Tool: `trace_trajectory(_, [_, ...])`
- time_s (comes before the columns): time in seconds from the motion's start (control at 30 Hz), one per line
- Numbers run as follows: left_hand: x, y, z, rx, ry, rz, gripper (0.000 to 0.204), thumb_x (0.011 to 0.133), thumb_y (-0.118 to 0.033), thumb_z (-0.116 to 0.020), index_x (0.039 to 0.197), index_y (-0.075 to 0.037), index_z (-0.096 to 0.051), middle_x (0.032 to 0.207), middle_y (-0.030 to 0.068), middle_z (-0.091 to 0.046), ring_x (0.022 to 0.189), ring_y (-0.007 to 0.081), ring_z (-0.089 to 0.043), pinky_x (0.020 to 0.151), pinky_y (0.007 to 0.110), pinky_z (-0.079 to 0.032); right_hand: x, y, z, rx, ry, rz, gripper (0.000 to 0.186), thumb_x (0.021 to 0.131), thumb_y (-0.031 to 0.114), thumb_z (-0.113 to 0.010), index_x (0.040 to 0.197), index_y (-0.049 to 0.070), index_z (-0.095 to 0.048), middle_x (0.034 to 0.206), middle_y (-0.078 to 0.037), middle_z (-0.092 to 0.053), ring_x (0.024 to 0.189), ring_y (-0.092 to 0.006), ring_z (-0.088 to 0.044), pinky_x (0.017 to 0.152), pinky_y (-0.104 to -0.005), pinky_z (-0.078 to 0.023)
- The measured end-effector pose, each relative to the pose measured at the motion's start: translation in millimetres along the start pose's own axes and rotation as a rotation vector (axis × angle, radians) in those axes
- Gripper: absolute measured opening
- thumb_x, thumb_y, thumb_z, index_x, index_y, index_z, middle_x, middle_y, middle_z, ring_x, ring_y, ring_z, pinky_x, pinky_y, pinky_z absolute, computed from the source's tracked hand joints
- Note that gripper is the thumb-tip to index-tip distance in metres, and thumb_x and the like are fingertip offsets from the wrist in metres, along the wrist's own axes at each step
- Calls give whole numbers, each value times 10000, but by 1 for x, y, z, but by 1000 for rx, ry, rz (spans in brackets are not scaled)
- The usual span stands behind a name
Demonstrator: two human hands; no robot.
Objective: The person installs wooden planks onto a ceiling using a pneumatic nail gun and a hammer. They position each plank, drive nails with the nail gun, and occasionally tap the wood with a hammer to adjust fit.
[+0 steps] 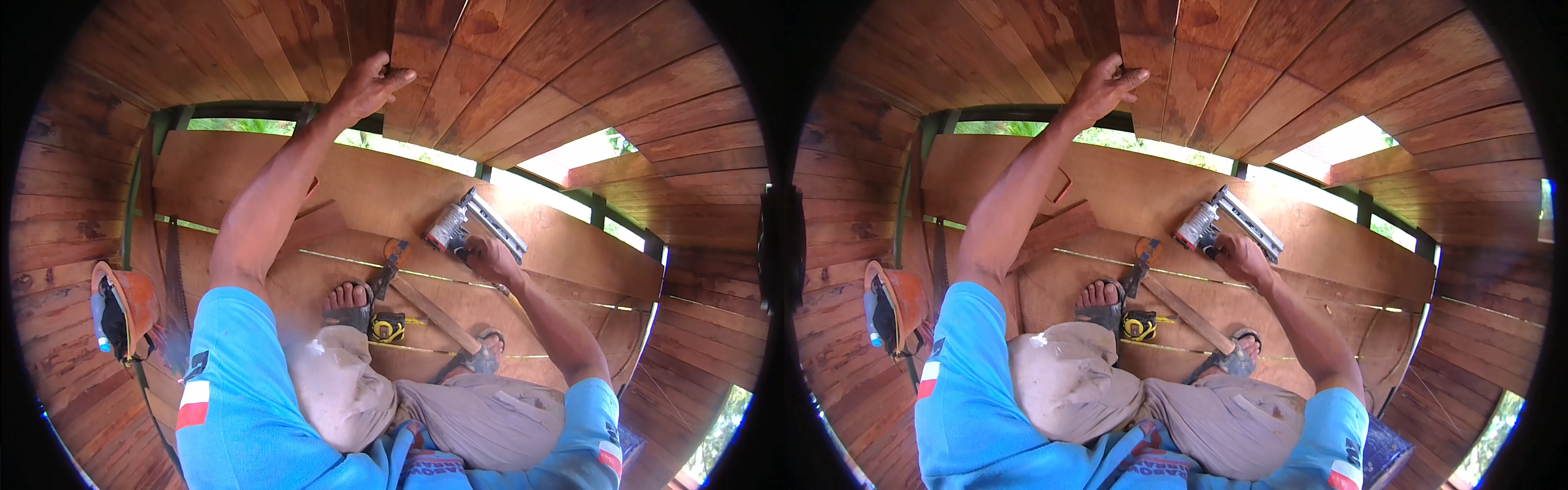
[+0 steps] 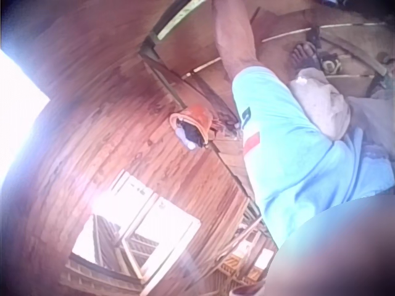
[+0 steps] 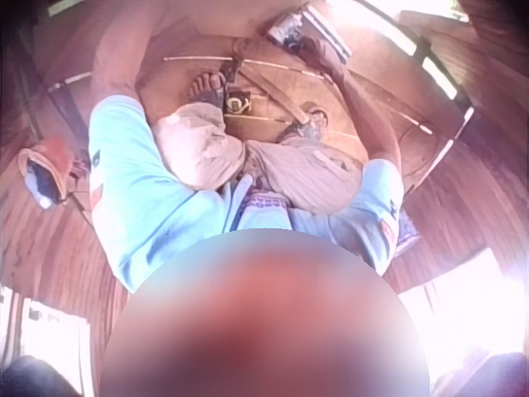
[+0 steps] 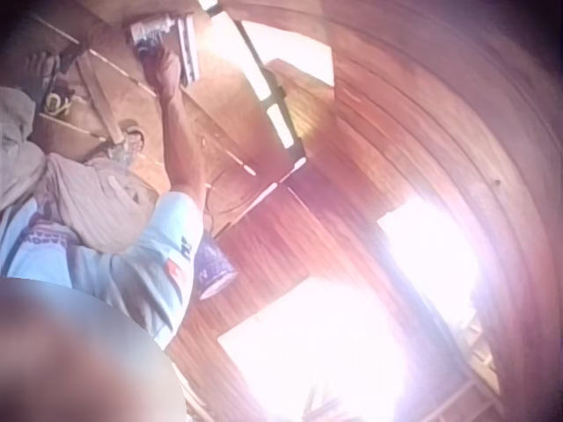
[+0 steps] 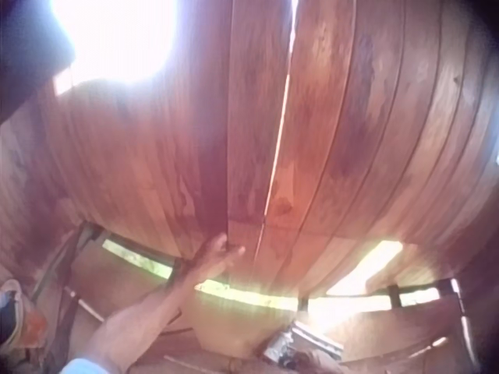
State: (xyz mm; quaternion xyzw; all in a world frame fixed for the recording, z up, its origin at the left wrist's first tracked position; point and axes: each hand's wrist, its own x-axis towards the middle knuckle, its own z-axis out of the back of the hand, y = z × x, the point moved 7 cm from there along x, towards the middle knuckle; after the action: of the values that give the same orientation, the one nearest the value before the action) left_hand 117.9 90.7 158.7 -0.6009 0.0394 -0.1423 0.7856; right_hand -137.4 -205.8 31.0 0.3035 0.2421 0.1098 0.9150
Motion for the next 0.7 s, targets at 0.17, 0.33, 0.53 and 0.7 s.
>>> trace_trajectory(0.17, [1, -6, 0, -14, 9, -14, 493, 966, -423, -785, 1130, 19, -641, 1003, 56, -652, 902, 125, -659, 757, 359, -653, 0, 1, 0, 1, 3, -19, 231, 908, 244, -706, 983, 26, -694, 894, -206, -712, 833, -403, -693, 727, -483, -524])
trace_trajectory(0.33, [6, -8, 1, 83, -14, 21, 508, 942, -439, -806, 1160, -6, -655, 994, 78, -704, 850, 148, -676, 687, 336, -598, 0, 2, 1, -3, 5, -3, 233, 916, 252, -705, 974, 27, -691, 892, -207, -710, 826, -410, -688, 728, -486, -523])
trace_trajectory(0.53, [14, -28, 5, 14, 74, -101, 466, 933, -353, -832, 1208, -5, -688, 1087, 80, -744, 894, 147, -701, 724, 323, -623, 1, -2, -2, -50, 23, -27, 222, 919, 229, -703, 1020, 33, -730, 928, -195, -734, 836, -350, -717, 742, -441, -538])
trace_trajectory(0.7, [12, -30, 8, -1, 72, -65, 449, 929, -330, -837, 1200, 3, -704, 1075, 81, -751, 858, 136, -697, 702, 317, -615, 2, -1, -3, -38, 8, 11, 231, 924, 243, -707, 1013, 31, -727, 915, -196, -727, 833, -351, -715, 735, -441, -536])
